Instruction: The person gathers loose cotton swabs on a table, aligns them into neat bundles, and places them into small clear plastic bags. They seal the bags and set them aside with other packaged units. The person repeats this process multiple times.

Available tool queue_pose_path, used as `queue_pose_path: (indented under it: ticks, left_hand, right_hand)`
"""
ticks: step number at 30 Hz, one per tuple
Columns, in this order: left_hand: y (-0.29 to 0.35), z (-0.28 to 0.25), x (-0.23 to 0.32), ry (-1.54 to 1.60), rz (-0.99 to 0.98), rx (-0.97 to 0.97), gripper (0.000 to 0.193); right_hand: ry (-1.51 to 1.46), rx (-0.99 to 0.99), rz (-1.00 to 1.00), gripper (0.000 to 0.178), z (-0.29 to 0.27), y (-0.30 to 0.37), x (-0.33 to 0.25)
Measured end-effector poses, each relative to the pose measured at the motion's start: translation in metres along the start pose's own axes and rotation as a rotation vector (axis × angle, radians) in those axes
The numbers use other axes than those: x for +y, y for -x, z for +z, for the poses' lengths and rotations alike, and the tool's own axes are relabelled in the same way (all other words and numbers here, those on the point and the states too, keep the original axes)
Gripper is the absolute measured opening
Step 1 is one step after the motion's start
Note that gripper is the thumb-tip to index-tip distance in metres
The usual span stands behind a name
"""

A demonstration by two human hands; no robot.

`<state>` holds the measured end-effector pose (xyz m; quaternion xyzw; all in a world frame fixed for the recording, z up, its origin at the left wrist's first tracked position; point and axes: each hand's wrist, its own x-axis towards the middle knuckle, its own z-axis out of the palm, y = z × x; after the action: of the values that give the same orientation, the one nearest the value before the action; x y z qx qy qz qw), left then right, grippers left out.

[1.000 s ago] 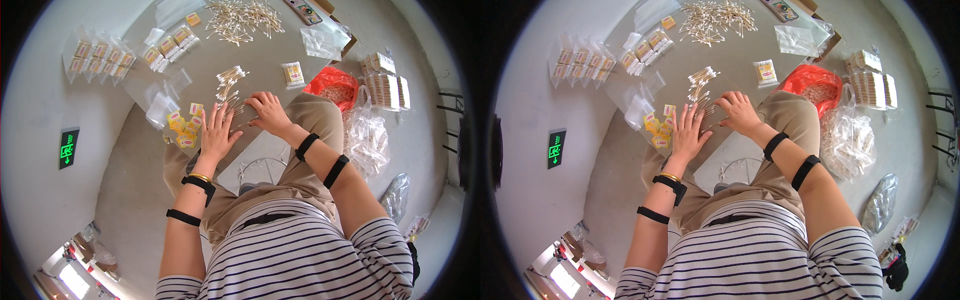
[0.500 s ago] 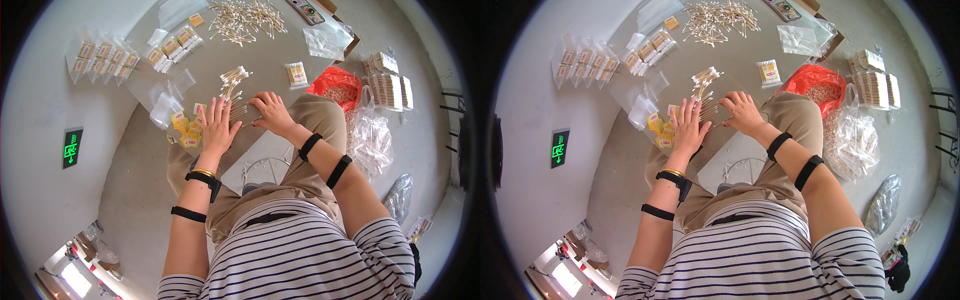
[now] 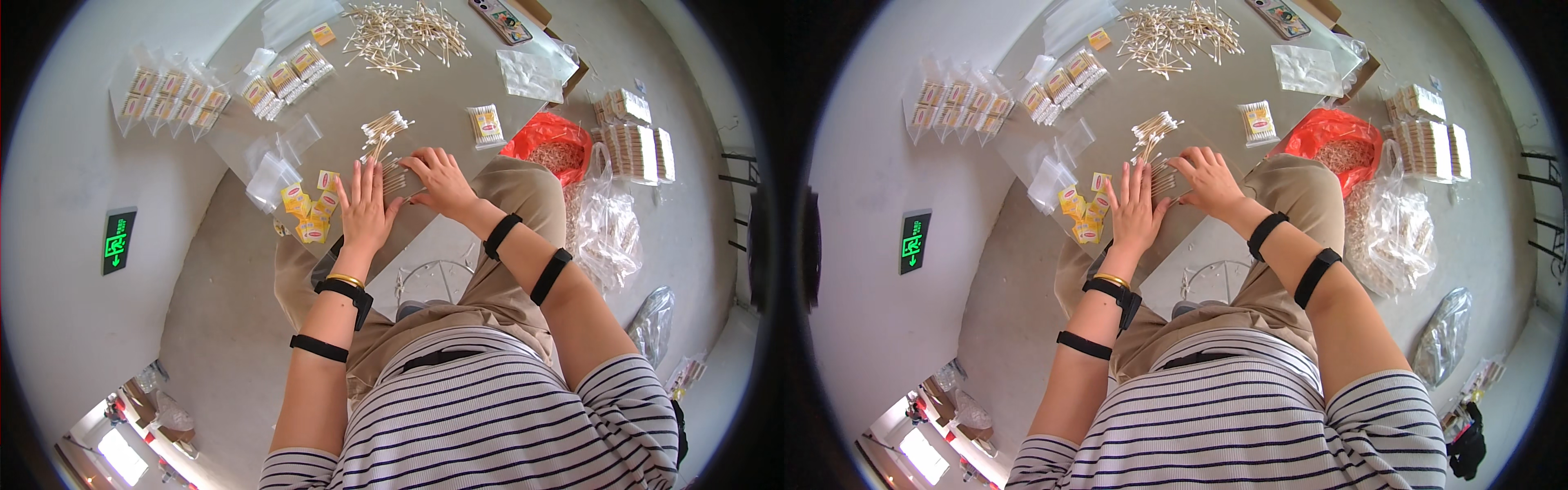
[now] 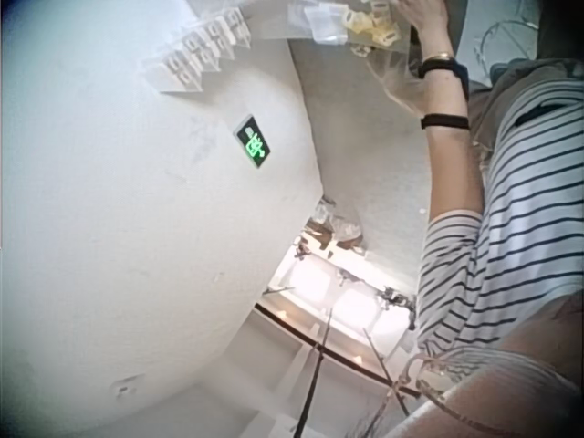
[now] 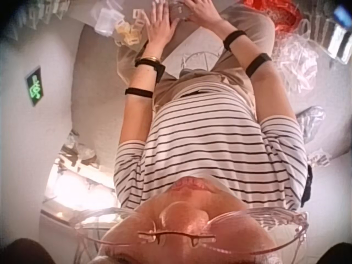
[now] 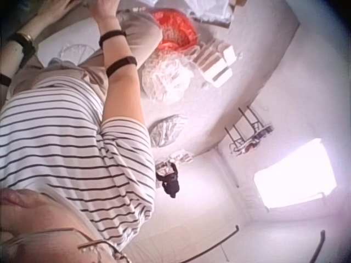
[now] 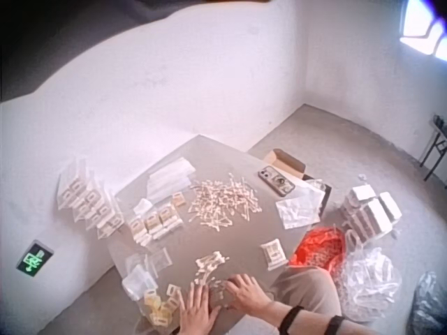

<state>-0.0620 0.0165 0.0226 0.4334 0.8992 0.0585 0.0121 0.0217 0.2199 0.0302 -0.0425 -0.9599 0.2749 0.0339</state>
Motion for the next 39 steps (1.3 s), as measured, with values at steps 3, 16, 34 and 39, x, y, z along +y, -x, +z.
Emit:
queue_pose_path:
  ticks: [3,16,34,39]
  left_hand:
    - [-0.003,0.0,0.002,-0.003,-0.014,-0.018,0.081]
    - [-0.008,0.001,0.005,0.097,-0.072,0.087,0.064]
    - [0.035,0.014,-0.003,0.048,-0.221,0.068,0.092]
    - [0.034,0.001,0.002,0.145,-0.203,0.124,0.087]
  right_hand:
    - [0.016,-0.011,0.008,0.086,-0.001,-0.002,-0.001]
    - [0.013,0.023,0.014,0.079,0.005,-0.017,-0.006]
    - [0.042,0.014,-0.068,0.103,-0.001,0.001,0.002]
    - [0.048,0.007,-0.081,0.1,0.004,0.011,0.004]
